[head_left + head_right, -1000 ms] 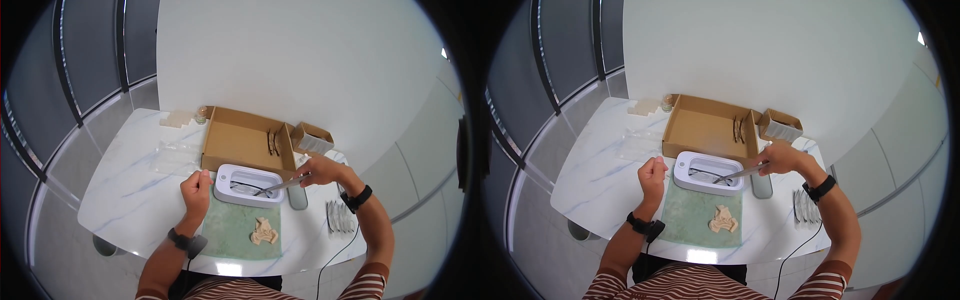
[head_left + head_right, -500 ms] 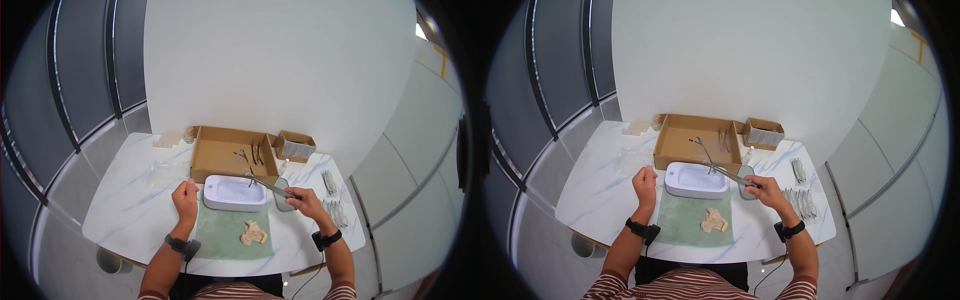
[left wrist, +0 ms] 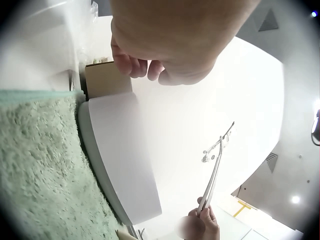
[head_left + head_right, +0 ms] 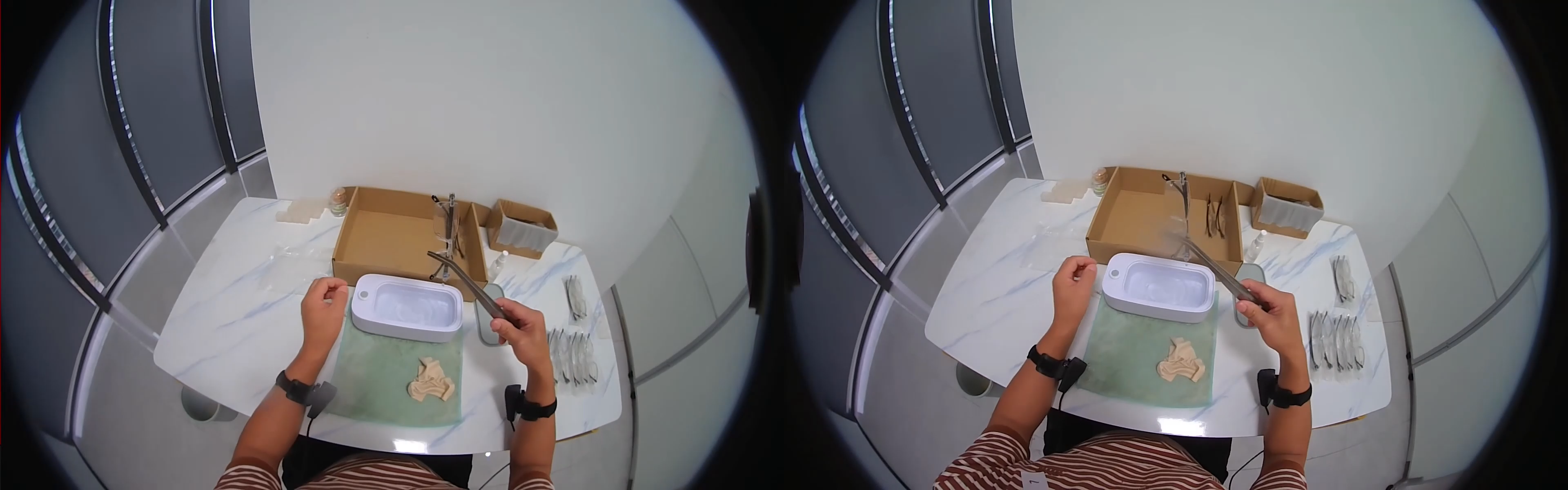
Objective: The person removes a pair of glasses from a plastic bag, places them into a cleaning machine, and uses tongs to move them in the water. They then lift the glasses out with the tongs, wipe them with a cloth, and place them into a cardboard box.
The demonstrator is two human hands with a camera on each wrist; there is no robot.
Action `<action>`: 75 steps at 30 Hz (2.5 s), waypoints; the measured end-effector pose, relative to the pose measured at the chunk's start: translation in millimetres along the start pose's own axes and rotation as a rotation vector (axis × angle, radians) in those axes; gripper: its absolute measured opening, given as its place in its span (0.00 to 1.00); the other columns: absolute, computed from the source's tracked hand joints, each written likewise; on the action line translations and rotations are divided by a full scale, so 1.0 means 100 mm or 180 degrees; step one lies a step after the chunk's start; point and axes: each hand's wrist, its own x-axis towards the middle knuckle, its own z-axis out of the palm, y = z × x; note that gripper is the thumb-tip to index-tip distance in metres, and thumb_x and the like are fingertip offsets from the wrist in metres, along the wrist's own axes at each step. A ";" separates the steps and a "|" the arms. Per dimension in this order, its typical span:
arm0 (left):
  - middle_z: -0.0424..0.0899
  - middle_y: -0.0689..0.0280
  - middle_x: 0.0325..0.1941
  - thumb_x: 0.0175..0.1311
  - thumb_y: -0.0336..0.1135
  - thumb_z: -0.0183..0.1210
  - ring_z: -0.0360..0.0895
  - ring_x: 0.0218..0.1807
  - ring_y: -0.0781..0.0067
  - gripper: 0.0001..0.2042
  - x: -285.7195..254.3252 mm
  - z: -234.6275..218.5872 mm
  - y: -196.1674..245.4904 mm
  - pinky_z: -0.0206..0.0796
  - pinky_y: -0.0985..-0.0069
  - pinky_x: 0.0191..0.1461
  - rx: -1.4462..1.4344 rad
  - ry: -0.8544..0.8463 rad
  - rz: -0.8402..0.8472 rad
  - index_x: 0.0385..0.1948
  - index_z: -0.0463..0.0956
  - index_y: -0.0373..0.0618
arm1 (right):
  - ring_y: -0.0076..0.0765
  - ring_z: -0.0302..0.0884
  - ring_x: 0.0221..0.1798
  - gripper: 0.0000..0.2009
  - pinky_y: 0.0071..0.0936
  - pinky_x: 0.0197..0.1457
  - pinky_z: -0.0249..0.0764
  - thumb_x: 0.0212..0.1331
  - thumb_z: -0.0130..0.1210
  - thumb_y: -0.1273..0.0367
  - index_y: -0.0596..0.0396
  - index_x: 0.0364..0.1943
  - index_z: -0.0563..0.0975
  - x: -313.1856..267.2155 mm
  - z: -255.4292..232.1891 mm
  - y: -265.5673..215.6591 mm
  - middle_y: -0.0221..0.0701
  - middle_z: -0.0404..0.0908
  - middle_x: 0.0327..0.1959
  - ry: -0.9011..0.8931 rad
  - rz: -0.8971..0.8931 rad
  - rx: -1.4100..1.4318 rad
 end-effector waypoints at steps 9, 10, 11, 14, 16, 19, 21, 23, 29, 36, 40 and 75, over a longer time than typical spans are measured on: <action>0.84 0.62 0.42 0.61 0.26 0.61 0.80 0.38 0.74 0.11 -0.05 0.06 -0.16 0.74 0.76 0.45 -0.0030 -0.0668 -0.0412 0.45 0.80 0.37 | 0.16 0.69 0.25 0.17 0.17 0.30 0.69 0.60 0.69 0.68 0.60 0.51 0.83 -0.04 0.02 0.01 0.21 0.77 0.26 -0.0124 0.0168 -0.0152; 0.84 0.62 0.42 0.61 0.26 0.61 0.80 0.38 0.74 0.11 -0.06 0.06 -0.19 0.74 0.76 0.45 -0.0045 -0.0661 -0.0416 0.45 0.80 0.37 | 0.16 0.69 0.25 0.17 0.17 0.30 0.69 0.60 0.69 0.68 0.60 0.51 0.83 -0.02 0.03 0.04 0.21 0.77 0.26 -0.0128 0.0166 -0.0169; 0.84 0.61 0.43 0.60 0.24 0.60 0.81 0.39 0.74 0.12 -0.06 0.07 -0.21 0.74 0.76 0.45 -0.0051 -0.0664 -0.0332 0.46 0.80 0.37 | 0.16 0.69 0.25 0.16 0.17 0.30 0.69 0.60 0.69 0.69 0.60 0.51 0.83 0.00 0.02 0.07 0.21 0.78 0.26 -0.0142 0.0192 -0.0186; 0.83 0.60 0.43 0.57 0.22 0.58 0.81 0.40 0.71 0.15 -0.07 0.07 -0.20 0.75 0.74 0.45 0.0029 -0.0667 -0.0264 0.47 0.79 0.38 | 0.16 0.69 0.24 0.16 0.18 0.29 0.69 0.60 0.68 0.70 0.61 0.50 0.83 0.02 -0.01 -0.02 0.23 0.79 0.25 -0.0180 0.0180 -0.0594; 0.83 0.60 0.44 0.55 0.22 0.57 0.81 0.41 0.70 0.16 -0.07 0.07 -0.17 0.75 0.74 0.45 0.0111 -0.0693 -0.0301 0.48 0.79 0.38 | 0.16 0.69 0.24 0.15 0.19 0.28 0.69 0.60 0.68 0.71 0.61 0.50 0.83 0.00 -0.08 -0.13 0.23 0.79 0.25 -0.0192 0.0170 -0.0986; 0.83 0.59 0.44 0.53 0.21 0.57 0.81 0.42 0.67 0.18 -0.08 0.09 -0.18 0.76 0.72 0.46 0.0153 -0.0666 -0.0158 0.48 0.78 0.39 | 0.15 0.70 0.24 0.16 0.17 0.27 0.70 0.60 0.67 0.71 0.63 0.51 0.83 -0.02 -0.19 -0.48 0.23 0.79 0.25 -0.0035 0.0022 -0.1230; 0.83 0.59 0.43 0.53 0.22 0.57 0.82 0.42 0.66 0.17 -0.08 0.10 -0.20 0.75 0.71 0.47 0.0227 -0.0650 -0.0180 0.48 0.78 0.40 | 0.15 0.70 0.23 0.16 0.17 0.27 0.70 0.60 0.67 0.71 0.63 0.51 0.83 -0.03 -0.21 -0.69 0.22 0.79 0.24 -0.0041 -0.0030 -0.1413; 0.83 0.59 0.43 0.53 0.22 0.57 0.82 0.42 0.66 0.17 -0.08 0.11 -0.21 0.75 0.70 0.48 0.0173 -0.0641 -0.0182 0.47 0.78 0.40 | 0.17 0.71 0.22 0.15 0.19 0.28 0.70 0.60 0.67 0.71 0.62 0.49 0.83 -0.04 -0.19 -0.75 0.25 0.79 0.22 -0.0061 -0.0161 -0.1693; 0.83 0.60 0.43 0.53 0.23 0.57 0.82 0.41 0.66 0.16 -0.08 0.11 -0.19 0.75 0.70 0.48 0.0129 -0.0602 -0.0207 0.47 0.78 0.40 | 0.23 0.73 0.24 0.14 0.24 0.32 0.72 0.59 0.69 0.72 0.61 0.47 0.83 -0.04 -0.16 -0.54 0.34 0.82 0.23 -0.0499 -0.0492 -0.2706; 0.84 0.60 0.44 0.54 0.24 0.57 0.82 0.41 0.66 0.16 -0.07 0.12 -0.18 0.75 0.70 0.48 0.0146 -0.0602 -0.0255 0.47 0.79 0.41 | 0.23 0.72 0.23 0.15 0.24 0.32 0.72 0.58 0.69 0.72 0.60 0.49 0.84 -0.02 -0.14 -0.75 0.34 0.81 0.22 -0.0169 -0.0504 -0.2314; 0.84 0.60 0.44 0.54 0.24 0.57 0.82 0.41 0.66 0.16 -0.07 0.13 -0.18 0.75 0.70 0.49 0.0122 -0.0598 -0.0281 0.47 0.79 0.41 | 0.31 0.75 0.24 0.15 0.27 0.34 0.74 0.56 0.70 0.71 0.56 0.48 0.85 -0.05 -0.14 -0.61 0.38 0.82 0.24 -0.0638 -0.0491 -0.2927; 0.84 0.65 0.34 0.64 0.25 0.55 0.78 0.37 0.74 0.07 0.15 -0.10 -0.01 0.71 0.75 0.45 -0.0841 0.0465 -0.0604 0.39 0.81 0.37 | 0.45 0.83 0.30 0.13 0.37 0.33 0.75 0.52 0.71 0.65 0.45 0.43 0.87 -0.39 0.43 -1.12 0.33 0.87 0.29 -0.1598 -0.0827 -0.3791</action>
